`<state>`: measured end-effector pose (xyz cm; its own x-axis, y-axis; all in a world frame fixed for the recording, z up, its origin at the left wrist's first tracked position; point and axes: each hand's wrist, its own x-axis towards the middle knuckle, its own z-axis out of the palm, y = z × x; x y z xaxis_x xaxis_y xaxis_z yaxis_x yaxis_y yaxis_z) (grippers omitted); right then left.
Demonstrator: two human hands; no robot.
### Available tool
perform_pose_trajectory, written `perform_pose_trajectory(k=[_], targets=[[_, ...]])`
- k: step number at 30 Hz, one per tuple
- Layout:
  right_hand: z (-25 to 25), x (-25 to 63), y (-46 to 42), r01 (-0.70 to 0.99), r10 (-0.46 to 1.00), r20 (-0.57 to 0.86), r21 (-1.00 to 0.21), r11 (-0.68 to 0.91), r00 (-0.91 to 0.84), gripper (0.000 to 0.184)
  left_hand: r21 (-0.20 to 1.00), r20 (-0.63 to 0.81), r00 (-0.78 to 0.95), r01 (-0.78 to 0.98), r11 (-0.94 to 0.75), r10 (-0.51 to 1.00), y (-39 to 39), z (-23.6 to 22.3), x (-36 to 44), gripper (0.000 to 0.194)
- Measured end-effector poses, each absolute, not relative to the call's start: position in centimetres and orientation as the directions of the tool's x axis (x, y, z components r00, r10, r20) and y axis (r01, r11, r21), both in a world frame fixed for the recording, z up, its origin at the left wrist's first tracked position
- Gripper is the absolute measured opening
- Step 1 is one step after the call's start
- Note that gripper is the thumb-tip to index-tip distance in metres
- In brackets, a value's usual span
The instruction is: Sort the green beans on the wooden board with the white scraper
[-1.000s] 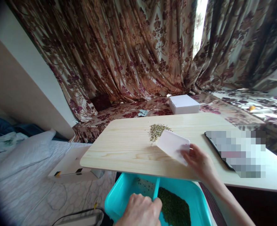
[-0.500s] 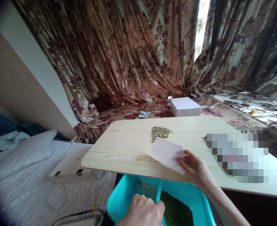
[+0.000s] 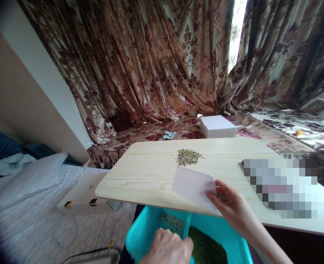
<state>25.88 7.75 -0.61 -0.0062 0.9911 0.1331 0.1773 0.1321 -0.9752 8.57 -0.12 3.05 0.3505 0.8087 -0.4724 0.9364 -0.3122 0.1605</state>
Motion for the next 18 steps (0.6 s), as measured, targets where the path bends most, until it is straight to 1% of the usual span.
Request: perform_pose_trajectory(k=[2, 5, 8, 11, 14, 18], targets=[[-0.6, 26.5, 8.8, 0.158, 0.979, 0.176, -0.975, 0.159, 0.101, 0.045, 0.149, -0.481, 0.347, 0.937, -0.315, 0.805, -0.1, 3.3, 8.6, 0.035], [-0.6, 27.1, 10.0, 0.174, 0.973, 0.180, -0.973, 0.154, 0.143, 0.040, 0.147, -0.512, 0.339, 0.940, -0.308, 0.789, -0.1, 3.5, 8.7, 0.035], [-0.9, 27.1, 10.6, 0.164, 0.975, 0.174, -0.975, 0.151, 0.136, 0.035, 0.152, -0.524, 0.348, 0.936, -0.317, 0.777, -0.1, 3.5, 8.6, 0.035], [-1.5, 27.0, 11.0, 0.153, 0.976, 0.175, -0.976, 0.155, 0.126, 0.036, 0.150, -0.502, 0.359, 0.932, -0.330, 0.787, -0.1, 3.3, 8.5, 0.034], [-2.0, 26.6, 11.2, 0.134, 0.985, 0.155, -0.980, 0.144, 0.076, 0.041, 0.152, -0.499, 0.353, 0.935, -0.321, 0.791, -0.2, 3.2, 8.5, 0.032], [-1.8, 25.6, 10.9, 0.139, 0.994, 0.111, -0.984, 0.109, 0.006, 0.049, 0.106, -0.511, 0.333, 0.939, -0.326, 0.793, -0.1, 3.2, 8.6, 0.032]])
